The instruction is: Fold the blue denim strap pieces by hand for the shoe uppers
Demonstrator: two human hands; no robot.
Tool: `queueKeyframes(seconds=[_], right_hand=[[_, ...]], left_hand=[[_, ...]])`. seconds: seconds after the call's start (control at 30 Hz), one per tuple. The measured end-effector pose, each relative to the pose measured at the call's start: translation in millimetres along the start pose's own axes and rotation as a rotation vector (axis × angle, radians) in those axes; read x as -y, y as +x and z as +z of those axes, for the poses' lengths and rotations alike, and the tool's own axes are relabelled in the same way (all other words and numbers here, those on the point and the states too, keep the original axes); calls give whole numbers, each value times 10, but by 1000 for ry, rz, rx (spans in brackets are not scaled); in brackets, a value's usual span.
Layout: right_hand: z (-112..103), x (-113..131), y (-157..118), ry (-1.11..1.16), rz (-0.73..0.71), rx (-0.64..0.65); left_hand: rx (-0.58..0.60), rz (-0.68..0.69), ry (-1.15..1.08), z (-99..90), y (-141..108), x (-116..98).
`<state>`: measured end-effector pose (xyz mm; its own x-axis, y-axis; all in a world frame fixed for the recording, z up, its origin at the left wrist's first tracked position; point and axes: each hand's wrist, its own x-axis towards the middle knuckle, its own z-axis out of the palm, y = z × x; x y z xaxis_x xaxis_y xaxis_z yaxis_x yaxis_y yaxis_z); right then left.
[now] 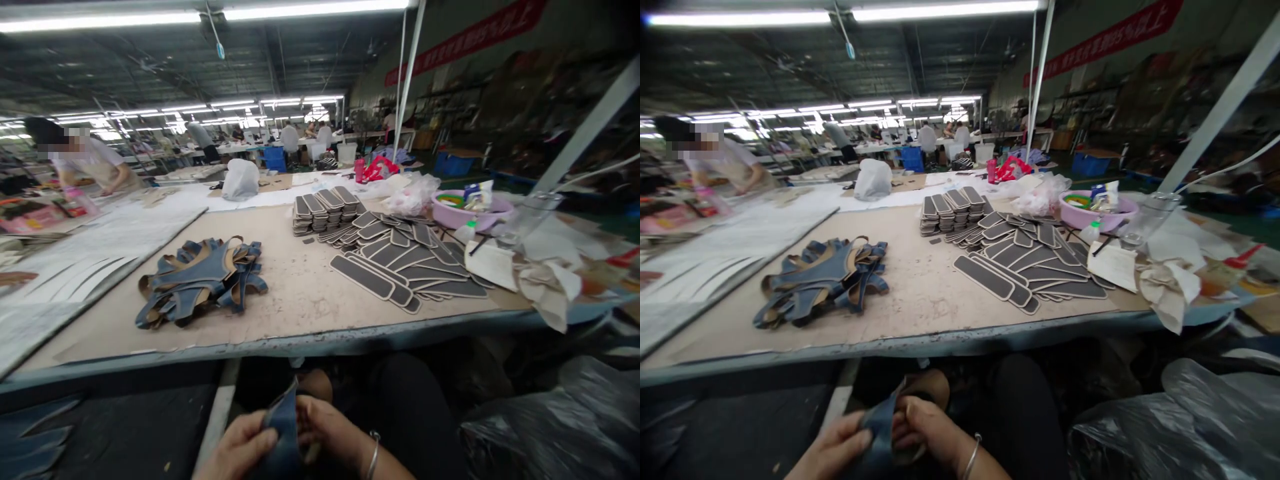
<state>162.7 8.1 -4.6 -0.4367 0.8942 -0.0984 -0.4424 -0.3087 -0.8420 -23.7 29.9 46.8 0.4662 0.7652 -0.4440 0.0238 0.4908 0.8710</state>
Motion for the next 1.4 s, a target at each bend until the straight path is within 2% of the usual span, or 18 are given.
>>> queueKeyframes(seconds=[0.1, 0.17, 0.23, 0.3, 0.37, 0.47, 0.53, 0.6, 0.67, 0.8, 0.87, 0.93, 1.0, 1.1, 1.2, 1.4], right_hand=[[17, 23, -89, -109, 86, 178], [36, 4, -112, -122, 150, 173], [66, -26, -106, 27, 176, 97], [101, -44, -82, 283, 168, -21], [125, -47, -48, 508, 161, -149], [118, -58, 14, 667, 170, -312], [89, -92, 51, 673, 158, -411], [50, -151, 82, 586, 154, -493], [6, -224, 105, 412, 199, -533], [-92, -329, 118, -176, 321, -436], [-135, -320, 94, -445, 317, -379], [-158, -267, 53, -590, 266, -387], [-151, -186, 10, -665, 142, -400], [-98, -70, -31, -641, -18, -264], [-42, -13, -50, -580, -14, -138], [-10, -28, -63, -759, -80, -140]], left_hand=[[-67, 37, -271, -87, 88, -299], [-118, 92, -415, -142, 157, -427], [-95, 115, -507, -161, 216, -412], [-12, 81, -522, -122, 250, -238], [72, 32, -414, -33, 244, 36], [176, 21, 6, 105, 142, 406], [261, 30, 244, 145, 41, 517], [329, 23, 328, 143, -50, 525], [321, 4, 311, 121, -107, 489], [236, -27, 124, 84, -114, 478], [176, -7, 43, 73, -82, 520], [92, -4, -13, 66, -48, 570], [31, 1, -43, 66, -26, 603], [-13, 23, -28, 80, -20, 600], [-31, 24, -15, 101, -26, 568], [-48, 40, 1, 128, 4, 595]])
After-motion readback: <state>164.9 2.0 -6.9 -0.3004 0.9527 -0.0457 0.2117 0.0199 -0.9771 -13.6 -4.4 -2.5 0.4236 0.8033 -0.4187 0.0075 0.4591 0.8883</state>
